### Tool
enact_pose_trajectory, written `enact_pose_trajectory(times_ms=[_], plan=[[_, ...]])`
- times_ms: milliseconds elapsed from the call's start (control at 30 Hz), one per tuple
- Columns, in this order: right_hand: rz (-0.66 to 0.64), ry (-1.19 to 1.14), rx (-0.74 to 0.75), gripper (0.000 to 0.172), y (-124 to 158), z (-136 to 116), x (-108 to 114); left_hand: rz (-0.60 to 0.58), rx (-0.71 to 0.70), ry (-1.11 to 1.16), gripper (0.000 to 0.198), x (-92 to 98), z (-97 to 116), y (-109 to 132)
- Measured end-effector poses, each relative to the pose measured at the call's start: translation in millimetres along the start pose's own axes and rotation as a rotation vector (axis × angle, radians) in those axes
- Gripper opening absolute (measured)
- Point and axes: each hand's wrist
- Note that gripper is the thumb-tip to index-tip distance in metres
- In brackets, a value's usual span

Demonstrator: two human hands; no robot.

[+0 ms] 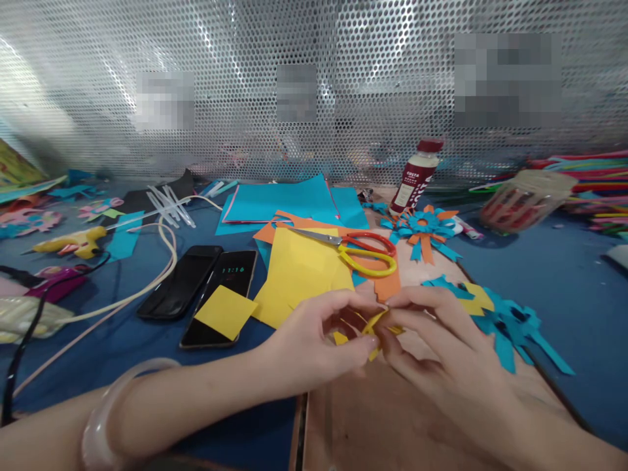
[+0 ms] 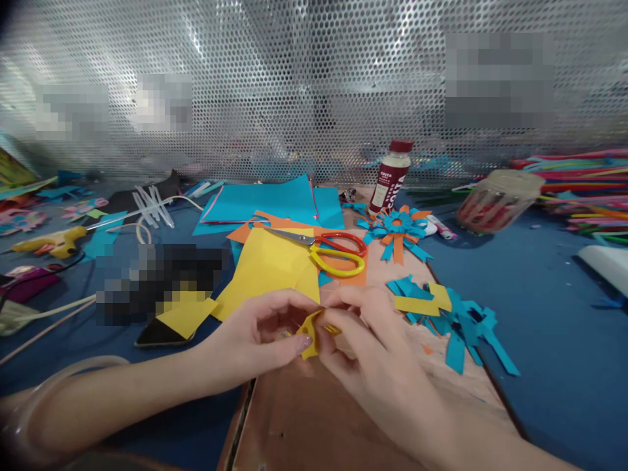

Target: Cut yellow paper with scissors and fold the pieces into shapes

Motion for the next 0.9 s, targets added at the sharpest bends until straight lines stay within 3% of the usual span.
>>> enact_pose_trajectory(times_ms=[233,333,467,600,733,900], plan=[[0.007,-0.097,-0.071,0.012,-3.7,1.0,3.0,0.003,-0.034,-0.035,0.026,6.4,-5.3,-2.5],[-0.009,-0.167,-0.178,0.012,-3.2,2.4,0.9,-0.012,-0.021,0.017,0.022,8.4,-5.0,-4.6],[-0.081,-0.330,-0.395,0.021,-2.1,2.7,-2.5,0.000,-0.020,0.070,0.021,9.1,-4.4,-5.9],[-0.191,-0.270,-0.425,0.008,-5.4,2.5,-0.5,0.004,0.034,0.055,0.018,9.5,-1.5,-6.4],[-0.221,-0.300,-0.526,0.013,-7.3,4.7,1.6,-0.020,0.097,0.016,0.022,11.1,2.5,-7.6],[-0.240,-0.377,-0.611,0.016,-8.1,4.3,2.9,0.001,0.031,-0.059,0.024,14.6,0.5,-8.9]])
Point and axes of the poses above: each hand's wrist, its own y-axis away from the middle knuckle, its own x-axis out of the back of the hand, z = x × y, and after that the axes turned 7 degrees about -x, right-handed
